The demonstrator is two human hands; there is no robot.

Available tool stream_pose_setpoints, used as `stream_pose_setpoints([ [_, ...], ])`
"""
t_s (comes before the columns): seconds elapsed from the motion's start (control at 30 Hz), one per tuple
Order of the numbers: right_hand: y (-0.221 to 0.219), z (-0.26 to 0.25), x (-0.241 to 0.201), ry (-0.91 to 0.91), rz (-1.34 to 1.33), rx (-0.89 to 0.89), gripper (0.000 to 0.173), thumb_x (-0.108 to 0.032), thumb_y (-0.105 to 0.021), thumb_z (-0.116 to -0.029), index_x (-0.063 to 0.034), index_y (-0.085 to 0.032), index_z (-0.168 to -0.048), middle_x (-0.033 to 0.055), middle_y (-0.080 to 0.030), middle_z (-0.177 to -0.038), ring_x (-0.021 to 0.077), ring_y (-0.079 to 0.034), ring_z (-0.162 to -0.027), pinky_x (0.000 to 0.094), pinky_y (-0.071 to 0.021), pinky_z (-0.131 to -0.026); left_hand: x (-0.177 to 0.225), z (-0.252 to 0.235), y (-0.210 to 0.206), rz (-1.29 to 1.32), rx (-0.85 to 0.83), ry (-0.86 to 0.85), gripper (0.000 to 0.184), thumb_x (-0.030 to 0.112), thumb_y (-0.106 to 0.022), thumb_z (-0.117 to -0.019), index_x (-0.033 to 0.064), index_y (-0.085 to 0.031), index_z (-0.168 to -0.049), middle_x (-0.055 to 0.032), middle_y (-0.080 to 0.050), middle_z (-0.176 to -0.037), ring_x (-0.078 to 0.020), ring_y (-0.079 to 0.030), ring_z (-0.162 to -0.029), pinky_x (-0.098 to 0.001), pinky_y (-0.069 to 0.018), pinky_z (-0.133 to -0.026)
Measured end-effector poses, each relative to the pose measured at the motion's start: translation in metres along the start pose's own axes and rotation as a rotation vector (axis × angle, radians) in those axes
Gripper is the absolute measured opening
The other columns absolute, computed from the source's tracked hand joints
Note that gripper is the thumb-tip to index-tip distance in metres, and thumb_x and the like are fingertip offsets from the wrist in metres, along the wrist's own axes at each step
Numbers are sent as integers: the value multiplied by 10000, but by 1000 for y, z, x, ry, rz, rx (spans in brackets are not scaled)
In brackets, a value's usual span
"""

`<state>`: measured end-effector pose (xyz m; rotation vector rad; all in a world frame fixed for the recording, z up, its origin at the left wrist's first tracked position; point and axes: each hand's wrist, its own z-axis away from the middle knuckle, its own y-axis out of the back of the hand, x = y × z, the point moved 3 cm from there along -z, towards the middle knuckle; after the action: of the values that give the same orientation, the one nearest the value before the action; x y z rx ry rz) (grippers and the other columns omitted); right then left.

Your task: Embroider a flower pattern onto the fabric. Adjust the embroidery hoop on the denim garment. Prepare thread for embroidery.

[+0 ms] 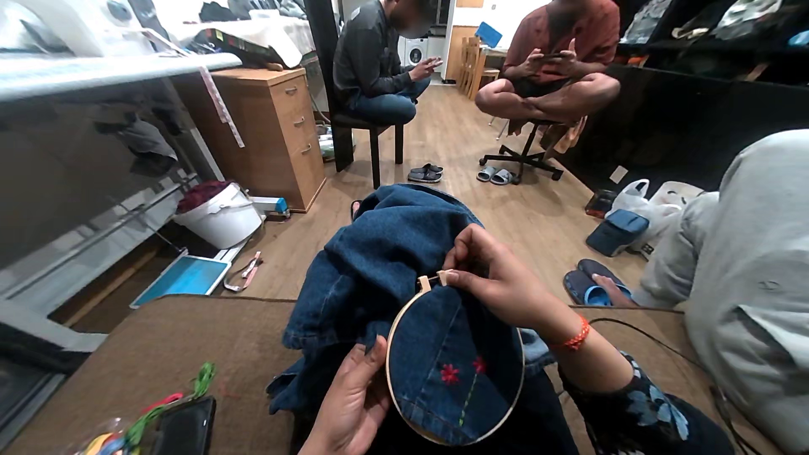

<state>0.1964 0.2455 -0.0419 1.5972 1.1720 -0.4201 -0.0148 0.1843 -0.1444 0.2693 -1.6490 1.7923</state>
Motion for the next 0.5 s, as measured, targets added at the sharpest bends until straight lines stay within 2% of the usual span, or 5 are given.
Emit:
stream_pose_setpoints([
  [0.13,0,-1,-1,-3,-10,-1,203,-38,-695,-907,-112,-545,-1023,-12,-686,-840,94,-645,-682,251,-542,-587,0,-1,0,10,-25,9,172,171,-626,-1005,22,-643,-1089,-157,-763,-956,-228,-772,-868,-390,-651,-802],
  [0.27,1,0,-1,6,-33,1,213,-10,-683,-898,-109,-546,-1027,-7,-689,-864,96,-647,-691,251,-546,-595,0,-3,1,18,-77,46,235,200,-543,-1040,27,-698,-1071,-162,-766,-986,-228,-769,-907,-395,-642,-835],
  [0.33,1,1,0,15,-58,3,212,-8,-670,-897,-108,-548,-1039,-3,-696,-881,98,-654,-708,252,-552,-610,-1,-3,4,26,-121,59,253,256,-601,-1012,42,-711,-1091,-155,-764,-1016,-223,-762,-945,-398,-632,-866],
  [0.4,2,2,1,22,-68,11,204,-45,-666,-915,-110,-552,-1071,-6,-708,-906,97,-673,-744,254,-570,-641,-2,-1,5,27,-157,60,304,328,-726,-933,70,-720,-1096,-138,-768,-1014,-216,-762,-948,-394,-628,-873],
  [0.5,4,4,1,27,20,41,146,-143,-647,-962,-120,-573,-1086,-30,-700,-894,76,-676,-751,253,-578,-644,-2,-1,5,35,-219,60,298,309,-793,-883,82,-729,-1066,-117,-770,-966,-191,-764,-891,-369,-630,-856],
])
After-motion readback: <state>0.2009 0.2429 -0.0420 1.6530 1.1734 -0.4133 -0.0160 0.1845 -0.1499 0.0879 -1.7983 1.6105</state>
